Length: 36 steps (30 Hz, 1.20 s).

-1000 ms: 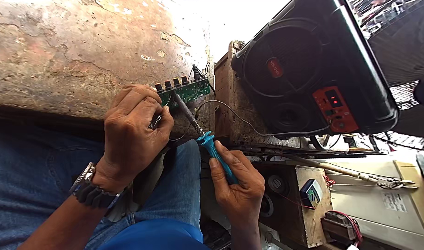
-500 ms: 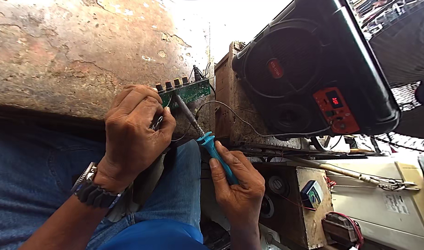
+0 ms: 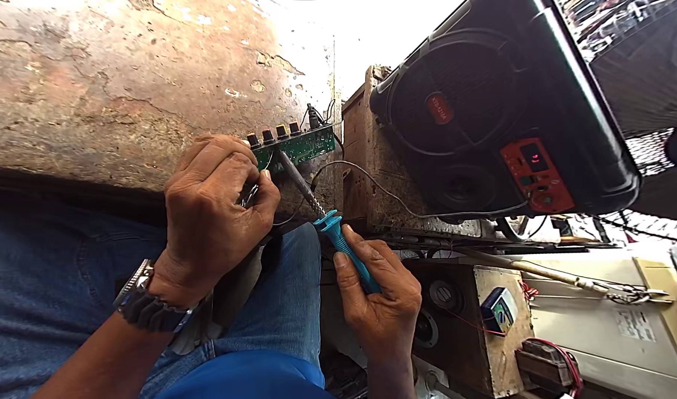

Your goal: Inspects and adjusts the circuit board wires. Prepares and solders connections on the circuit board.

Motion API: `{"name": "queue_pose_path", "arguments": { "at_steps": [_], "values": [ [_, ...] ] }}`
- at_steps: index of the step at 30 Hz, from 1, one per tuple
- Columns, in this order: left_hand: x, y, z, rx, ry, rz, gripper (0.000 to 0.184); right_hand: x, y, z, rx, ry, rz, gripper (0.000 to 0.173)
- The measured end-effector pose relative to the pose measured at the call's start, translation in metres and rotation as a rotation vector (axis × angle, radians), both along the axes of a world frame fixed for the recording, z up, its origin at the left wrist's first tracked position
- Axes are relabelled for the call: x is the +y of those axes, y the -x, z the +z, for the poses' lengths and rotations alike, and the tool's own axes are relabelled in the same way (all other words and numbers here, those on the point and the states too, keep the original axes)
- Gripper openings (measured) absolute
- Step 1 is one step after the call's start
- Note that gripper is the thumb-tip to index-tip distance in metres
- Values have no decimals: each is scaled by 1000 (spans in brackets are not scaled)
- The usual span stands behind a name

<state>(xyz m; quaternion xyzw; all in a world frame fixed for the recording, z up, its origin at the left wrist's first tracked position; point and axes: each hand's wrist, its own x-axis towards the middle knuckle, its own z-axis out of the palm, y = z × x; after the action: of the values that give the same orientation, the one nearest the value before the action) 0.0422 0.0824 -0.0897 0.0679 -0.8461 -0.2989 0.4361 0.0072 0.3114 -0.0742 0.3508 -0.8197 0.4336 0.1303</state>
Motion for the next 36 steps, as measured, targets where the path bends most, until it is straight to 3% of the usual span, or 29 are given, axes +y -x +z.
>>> {"name": "queue_pose_path", "arguments": {
  "at_steps": [11, 19, 28, 31, 33, 36],
  "values": [
    [-3, -5, 4, -7, -35, -40, 17, 6, 1, -1, -80, 129, -27, 31],
    [-11, -11, 9, -53, -101, -104, 16, -19, 18, -1, -419, 373, 233, 27],
    [-30, -23, 13, 7, -308, -238, 8, -73, 51, 7, -569, 370, 398, 33],
    [-57, -34, 9, -46, -277, -61, 11, -76, 52, 11, -583, 373, 409, 33],
    [-85, -27, 5, -195, -105, 131, 27, -75, 51, 12, -577, 377, 412, 33],
    [-112, -20, -1, -390, 65, 241, 38, -76, 51, 9, -577, 397, 409, 32]
  ]
}}
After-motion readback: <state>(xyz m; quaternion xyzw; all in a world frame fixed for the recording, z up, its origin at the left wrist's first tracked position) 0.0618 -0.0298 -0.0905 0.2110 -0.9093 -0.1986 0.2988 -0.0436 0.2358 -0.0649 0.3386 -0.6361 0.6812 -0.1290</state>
